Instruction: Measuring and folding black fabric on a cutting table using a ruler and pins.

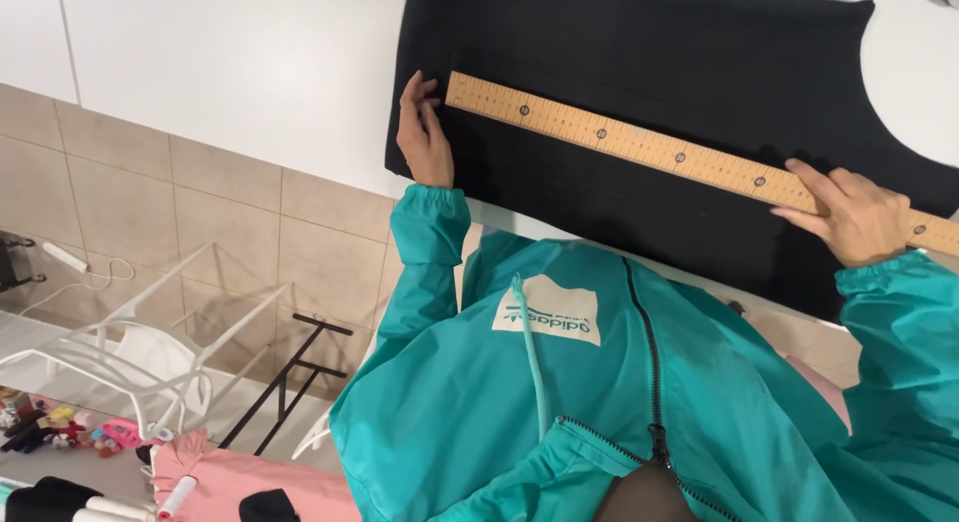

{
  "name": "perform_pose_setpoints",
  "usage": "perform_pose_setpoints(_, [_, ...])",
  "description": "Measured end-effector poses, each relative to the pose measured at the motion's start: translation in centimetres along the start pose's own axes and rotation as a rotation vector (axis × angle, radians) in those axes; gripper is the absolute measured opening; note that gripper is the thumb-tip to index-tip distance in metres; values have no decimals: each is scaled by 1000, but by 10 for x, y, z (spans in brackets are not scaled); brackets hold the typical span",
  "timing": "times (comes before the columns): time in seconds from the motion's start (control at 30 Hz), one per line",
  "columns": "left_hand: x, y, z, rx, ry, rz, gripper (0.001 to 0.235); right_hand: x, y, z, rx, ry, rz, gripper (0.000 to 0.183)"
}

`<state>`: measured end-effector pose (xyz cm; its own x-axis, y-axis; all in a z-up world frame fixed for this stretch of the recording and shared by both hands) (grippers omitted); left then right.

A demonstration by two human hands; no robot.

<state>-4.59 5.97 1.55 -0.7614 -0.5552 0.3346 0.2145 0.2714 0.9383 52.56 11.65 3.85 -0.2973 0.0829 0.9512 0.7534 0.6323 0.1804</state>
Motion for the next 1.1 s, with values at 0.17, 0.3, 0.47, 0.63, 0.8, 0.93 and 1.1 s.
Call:
perform_pose_setpoints(0.17, [-10,21,-4,-167,-18,111,36,-6,1,21,12,7,42,68])
perform_pose_setpoints(0.3, [-20,10,-4,-202,-29,209,38,-10,2,29,19,-2,52,68])
perform_pose_setpoints(0.47, [-23,-1,-3,-230,2,274,44,-23,8,30,42,8,73,68])
perform_pose_setpoints(0.63, [-24,-4,1,-204,10,273,45,-28,9,31,34,-18,77,70])
perform_pose_setpoints(0.8, [-26,-6,4,-209,9,301,44,-26,7,35,26,-30,73,70])
perform_pose_setpoints(0.93, [-26,-11,2,-215,24,298,44,-26,8,37,47,-18,101,69])
perform_pose_setpoints(1.1, [-24,-2,3,-210,21,305,43,-14,4,48,43,-32,117,69])
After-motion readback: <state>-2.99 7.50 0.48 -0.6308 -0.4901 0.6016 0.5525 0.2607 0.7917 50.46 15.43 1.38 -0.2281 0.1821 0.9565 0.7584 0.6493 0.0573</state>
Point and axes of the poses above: each hand's wrist, its own z-axis towards the middle knuckle, its own x-axis out of the back of the hand, y = z × x, the point moved 7 cm from there along z, towards the middle knuckle, and after that the axes turned 8 degrees about -z, right-handed, at the moved point
